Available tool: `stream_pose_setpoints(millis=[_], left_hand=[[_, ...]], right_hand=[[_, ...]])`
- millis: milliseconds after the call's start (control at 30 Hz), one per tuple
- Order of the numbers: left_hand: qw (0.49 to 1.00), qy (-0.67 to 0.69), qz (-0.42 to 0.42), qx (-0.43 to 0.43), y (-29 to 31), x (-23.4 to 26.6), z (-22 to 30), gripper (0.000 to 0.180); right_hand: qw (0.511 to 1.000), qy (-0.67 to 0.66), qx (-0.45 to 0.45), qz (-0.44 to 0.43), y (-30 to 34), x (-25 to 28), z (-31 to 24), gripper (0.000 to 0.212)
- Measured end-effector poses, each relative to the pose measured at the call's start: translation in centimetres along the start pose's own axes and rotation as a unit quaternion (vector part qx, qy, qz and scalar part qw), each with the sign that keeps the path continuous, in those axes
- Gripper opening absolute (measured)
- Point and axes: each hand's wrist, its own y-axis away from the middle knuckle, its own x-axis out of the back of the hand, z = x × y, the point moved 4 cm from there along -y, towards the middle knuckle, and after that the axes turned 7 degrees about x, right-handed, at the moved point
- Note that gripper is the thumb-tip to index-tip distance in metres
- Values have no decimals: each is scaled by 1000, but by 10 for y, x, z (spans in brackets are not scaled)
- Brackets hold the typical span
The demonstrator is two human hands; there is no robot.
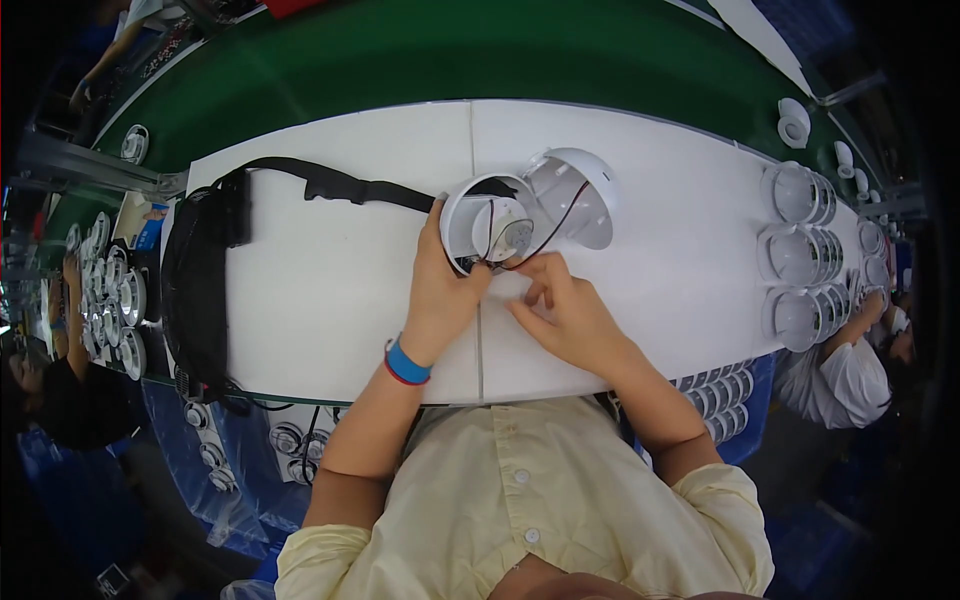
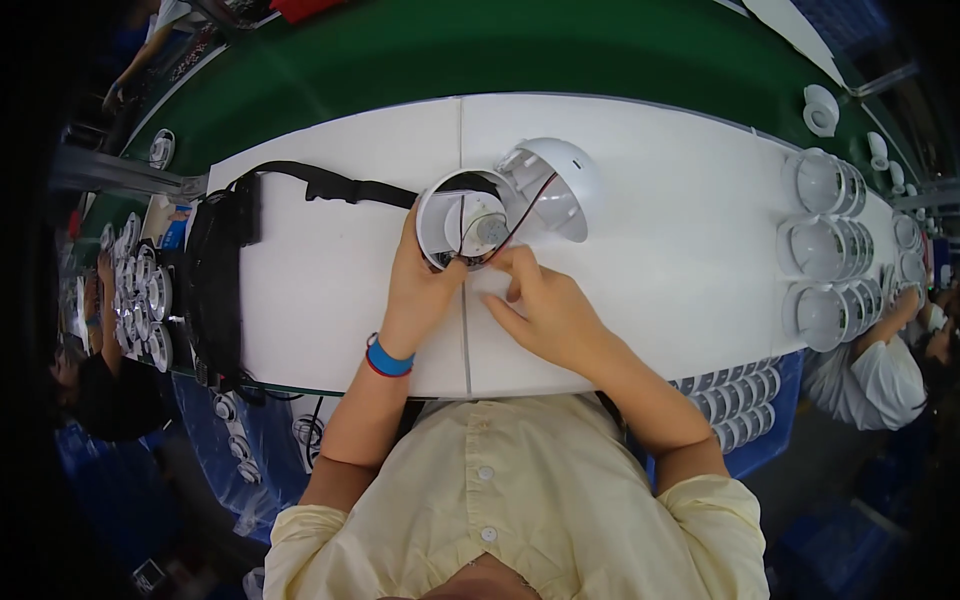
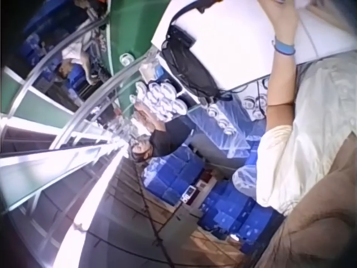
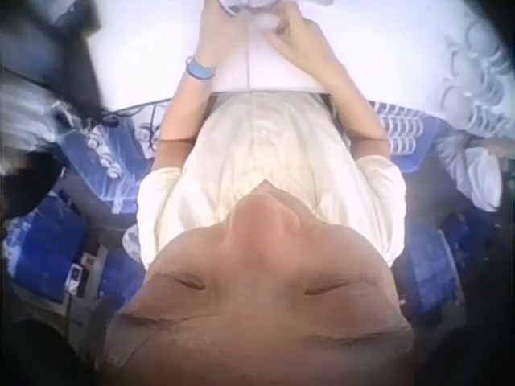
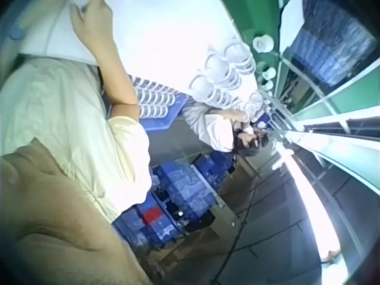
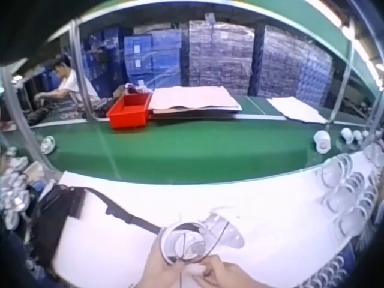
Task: Assembling electronic components into plastic housings at a factory workstation.
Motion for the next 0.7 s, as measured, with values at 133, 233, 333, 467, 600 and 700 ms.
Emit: stream_pose_setpoints(millis=[133, 233, 333, 467, 600, 700], left_hand=[[998, -22, -58, 9, -18, 9, 6, 76], [995, 22, -72, 60, -26, 13, 12, 73], [986, 78, -86, 119, -34, 14, 18, 69], [978, 133, -68, 146, -40, 13, 18, 62], [991, 125, -11, 56, -32, 16, 18, 59], [992, 126, 12, 12, -29, 3, 22, 68]], right_hand=[[963, 126, 213, 106, 15, 68, -8, 49], [968, 169, 175, 56, -21, 110, 14, 71], [992, -23, 117, -43, -68, 105, 59, 94], [919, -394, 15, 3, -98, 64, 76, 114], [948, -281, 46, 142, -83, 28, 47, 107], [967, -123, 85, 208, -43, 9, 16, 106]])
